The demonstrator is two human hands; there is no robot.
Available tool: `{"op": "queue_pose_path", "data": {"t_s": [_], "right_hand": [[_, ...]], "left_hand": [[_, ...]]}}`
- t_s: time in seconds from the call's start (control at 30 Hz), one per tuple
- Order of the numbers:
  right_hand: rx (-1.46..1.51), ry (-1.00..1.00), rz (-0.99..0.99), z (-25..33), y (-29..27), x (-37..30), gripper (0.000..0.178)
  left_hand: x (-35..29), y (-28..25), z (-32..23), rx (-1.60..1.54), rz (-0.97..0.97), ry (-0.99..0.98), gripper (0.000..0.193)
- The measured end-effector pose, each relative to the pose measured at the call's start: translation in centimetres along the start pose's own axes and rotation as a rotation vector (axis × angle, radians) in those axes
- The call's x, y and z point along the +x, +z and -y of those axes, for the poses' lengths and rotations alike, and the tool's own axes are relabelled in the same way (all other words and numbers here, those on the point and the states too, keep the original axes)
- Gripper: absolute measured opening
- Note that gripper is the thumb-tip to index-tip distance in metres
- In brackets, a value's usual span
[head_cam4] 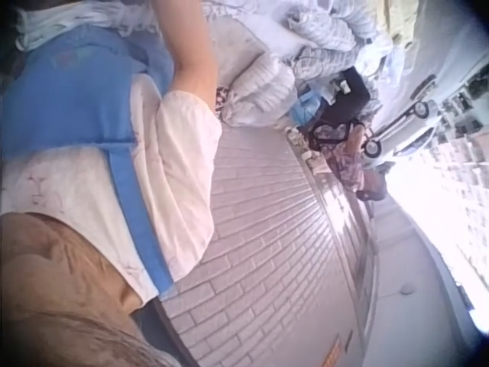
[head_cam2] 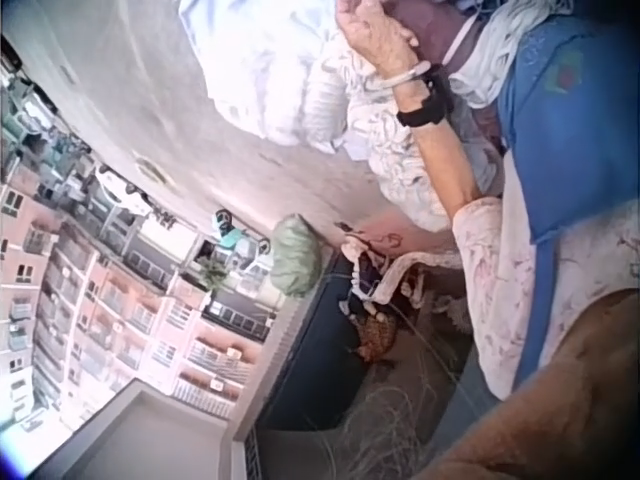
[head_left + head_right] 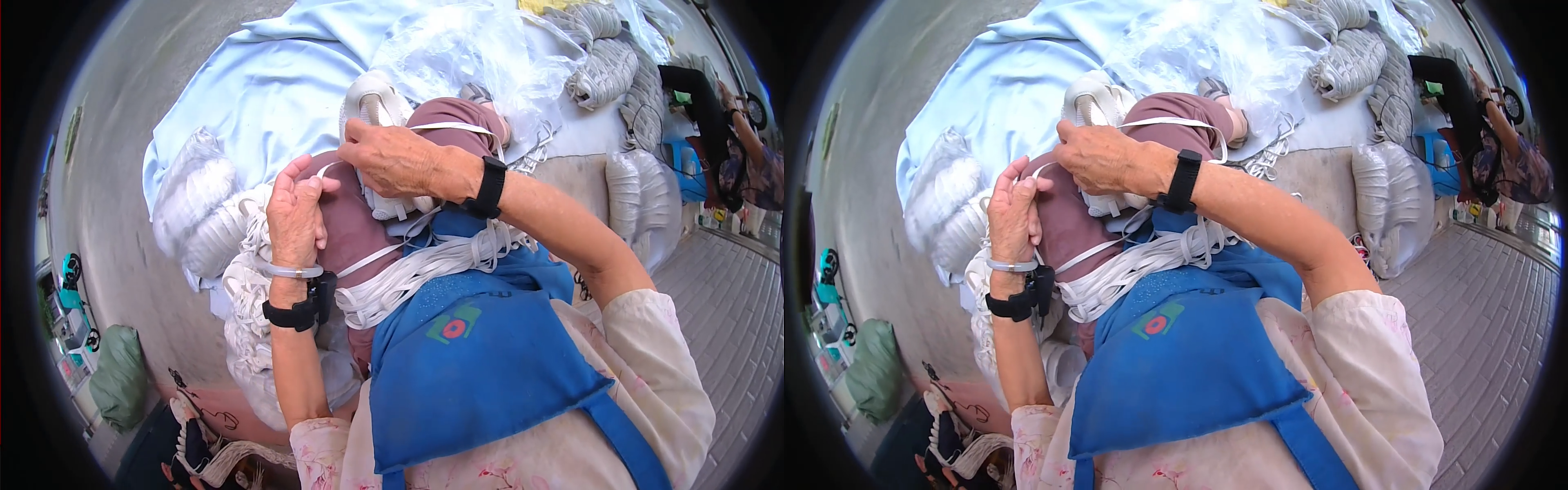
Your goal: Insert and tighten laces into a white athletic shoe upper.
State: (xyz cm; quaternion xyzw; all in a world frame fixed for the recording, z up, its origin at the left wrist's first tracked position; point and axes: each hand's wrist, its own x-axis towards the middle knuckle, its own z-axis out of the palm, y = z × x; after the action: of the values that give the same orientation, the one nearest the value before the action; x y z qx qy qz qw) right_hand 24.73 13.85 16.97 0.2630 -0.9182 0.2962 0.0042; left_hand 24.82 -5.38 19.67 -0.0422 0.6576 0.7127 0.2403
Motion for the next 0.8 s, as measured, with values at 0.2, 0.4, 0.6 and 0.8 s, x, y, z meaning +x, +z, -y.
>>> {"op": "queue_pose_path", "data": {"t_s": [0.2,0.4,0.6,0.8], "right_hand": [[-0.145,-0.004,0.12,0.3,0.3,0.7,0.01],[-0.065,-0.077,0.196,0.2,-0.8,0.6,0.01],[-0.145,0.007,0.335,0.4,-1.0,1.8,0.011],[0.082,-0.013,0.242,-1.5,-1.3,1.9,0.011]], "left_hand": [[-1.2,-1.2,1.6,-0.258,0.025,-0.117,0.029],[-2.2,-2.3,2.2,-0.478,0.057,-0.189,0.014],[-2.3,-1.6,2.0,-0.522,0.09,-0.198,0.026],[-2.1,-1.6,2.4,-0.517,0.172,-0.209,0.03]]}}
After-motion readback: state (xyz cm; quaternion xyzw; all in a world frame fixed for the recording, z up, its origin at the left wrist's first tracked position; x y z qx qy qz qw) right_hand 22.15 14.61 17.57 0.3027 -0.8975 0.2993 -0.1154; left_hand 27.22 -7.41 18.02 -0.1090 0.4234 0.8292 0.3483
